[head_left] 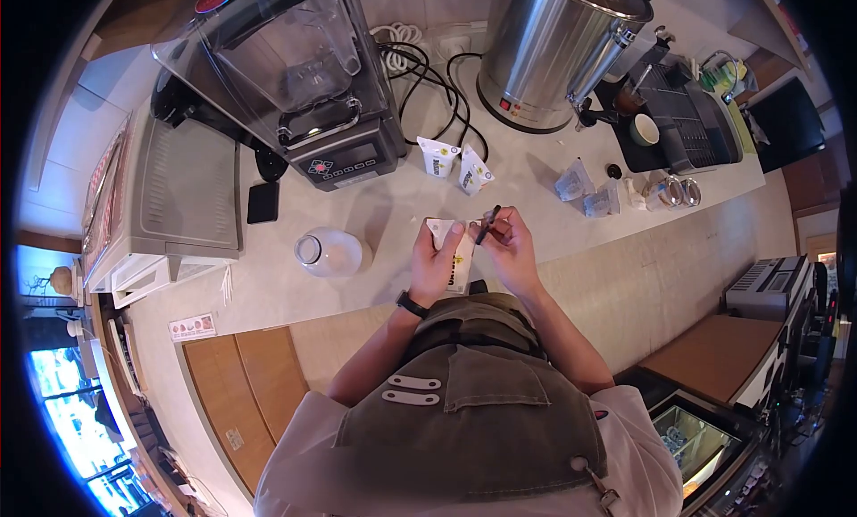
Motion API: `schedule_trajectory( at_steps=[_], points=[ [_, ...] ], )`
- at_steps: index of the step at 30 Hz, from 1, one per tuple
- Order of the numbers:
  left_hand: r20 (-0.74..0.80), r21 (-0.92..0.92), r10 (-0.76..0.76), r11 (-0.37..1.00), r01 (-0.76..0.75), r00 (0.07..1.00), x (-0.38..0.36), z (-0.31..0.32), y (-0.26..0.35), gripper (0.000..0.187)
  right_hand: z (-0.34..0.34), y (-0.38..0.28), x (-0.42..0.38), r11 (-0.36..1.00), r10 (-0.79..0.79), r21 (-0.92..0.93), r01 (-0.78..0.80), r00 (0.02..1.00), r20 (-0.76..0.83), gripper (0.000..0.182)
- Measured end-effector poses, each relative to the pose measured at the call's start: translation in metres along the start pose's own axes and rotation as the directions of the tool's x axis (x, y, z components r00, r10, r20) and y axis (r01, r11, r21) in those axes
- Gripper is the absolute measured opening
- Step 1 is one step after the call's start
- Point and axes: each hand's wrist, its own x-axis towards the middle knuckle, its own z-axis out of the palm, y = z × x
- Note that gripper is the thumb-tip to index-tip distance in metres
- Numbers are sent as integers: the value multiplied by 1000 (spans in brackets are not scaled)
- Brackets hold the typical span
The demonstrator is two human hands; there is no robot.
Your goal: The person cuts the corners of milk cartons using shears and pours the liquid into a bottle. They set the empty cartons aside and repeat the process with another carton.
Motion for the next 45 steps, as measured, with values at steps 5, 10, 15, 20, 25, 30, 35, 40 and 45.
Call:
schedule_trajectory(
  at_steps=[5, 10, 15, 20, 25, 30, 35, 40, 45],
  points=[
    [-45, -67, 2, 998, -5, 999, 5, -7, 14, 25, -24, -40, -13, 942, 251, -242, -233, 967, 42, 27],
    [-22, -14, 49, 999, -49, 999, 10, -17, 13, 30, -43, -34, -34, 820, 292, -543, -179, 948, 129, 39],
    [8, 6, 65, 998, -65, 998, 9, -16, 11, 29, -37, -39, -36, 786, 343, -573, -232, 935, 90, 42],
    [13, 24, 66, 998, -66, 998, 7, -10, 19, 27, -36, -39, -37, 775, 338, -594, -215, 936, 101, 44],
    [53, 24, 62, 998, -64, 997, 11, -15, 12, 28, -37, -40, -36, 762, 326, -621, -185, 938, 120, 46],
    [106, 45, 51, 997, -56, 993, 16, -24, -4, 30, -35, -56, -33, 690, 360, -703, -171, 924, 128, 51],
    [127, 111, 86, 989, -101, 988, 21, -28, -10, 34, -41, -60, -31, 675, 345, -727, -124, 924, 163, 53],
    [143, 193, 96, 973, -123, 985, 23, -23, -2, 38, -50, -54, -33, 678, 300, -732, -66, 934, 194, 45],
    [146, 239, 125, 958, -158, 981, 35, -24, -23, 37, -68, -31, -36, 736, 228, -677, 1, 941, 250, 28]
  ],
)
